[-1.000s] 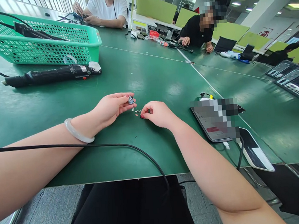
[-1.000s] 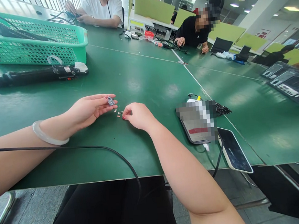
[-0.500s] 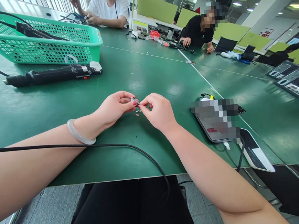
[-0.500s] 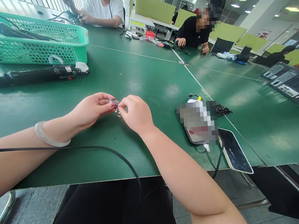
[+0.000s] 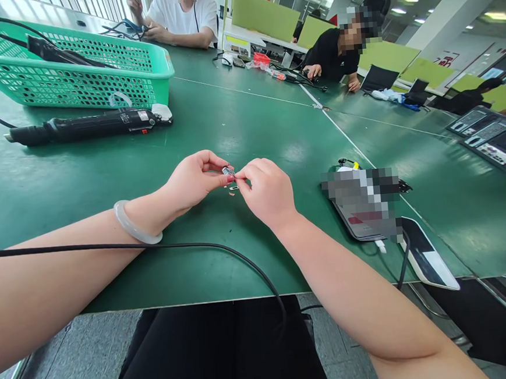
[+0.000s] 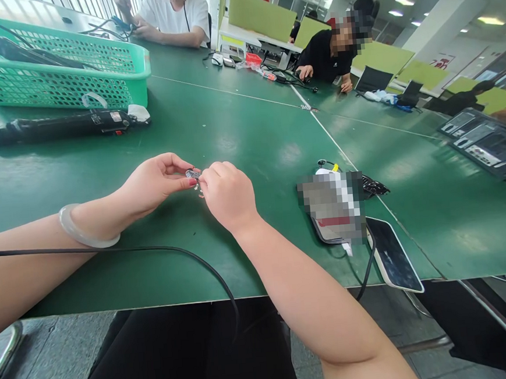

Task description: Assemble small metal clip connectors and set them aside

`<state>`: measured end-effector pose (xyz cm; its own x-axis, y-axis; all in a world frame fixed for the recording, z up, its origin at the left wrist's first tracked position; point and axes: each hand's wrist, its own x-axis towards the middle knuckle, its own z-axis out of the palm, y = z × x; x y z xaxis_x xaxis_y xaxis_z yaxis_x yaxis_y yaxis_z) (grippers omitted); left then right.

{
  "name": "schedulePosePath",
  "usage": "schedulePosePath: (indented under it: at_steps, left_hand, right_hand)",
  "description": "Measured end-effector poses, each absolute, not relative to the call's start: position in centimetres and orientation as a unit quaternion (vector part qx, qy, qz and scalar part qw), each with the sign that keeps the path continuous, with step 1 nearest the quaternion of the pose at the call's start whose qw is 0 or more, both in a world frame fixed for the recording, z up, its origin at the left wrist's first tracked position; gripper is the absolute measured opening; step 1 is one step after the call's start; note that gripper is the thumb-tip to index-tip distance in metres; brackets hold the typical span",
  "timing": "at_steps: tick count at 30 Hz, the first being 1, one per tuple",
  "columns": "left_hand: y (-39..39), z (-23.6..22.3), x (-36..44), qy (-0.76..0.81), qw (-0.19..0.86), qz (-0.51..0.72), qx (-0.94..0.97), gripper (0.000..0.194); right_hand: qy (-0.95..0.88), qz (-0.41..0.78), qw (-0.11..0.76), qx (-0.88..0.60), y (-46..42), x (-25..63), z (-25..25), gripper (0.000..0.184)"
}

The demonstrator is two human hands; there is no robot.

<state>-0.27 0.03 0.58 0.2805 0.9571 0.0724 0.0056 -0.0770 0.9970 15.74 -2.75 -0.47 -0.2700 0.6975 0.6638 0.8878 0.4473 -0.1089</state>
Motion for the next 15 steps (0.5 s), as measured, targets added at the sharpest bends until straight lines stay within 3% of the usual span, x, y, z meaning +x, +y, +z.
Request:
schedulePosePath:
  at_steps: [8,15]
  left_hand:
    - [-0.27,0.84,-0.34,0.361,0.688,0.405,0.481,0.014]
    - [-0.20,0.71,-0.34,0.362,0.698,0.409,0.463,0.019]
  right_hand:
    - [-0.754,-0.027,0.402,-0.518,-2.86,15.86,-0.02,0.009]
    - [-0.730,0.039,0.432,-0.529,-2.36,16.33,-0.06,0.011]
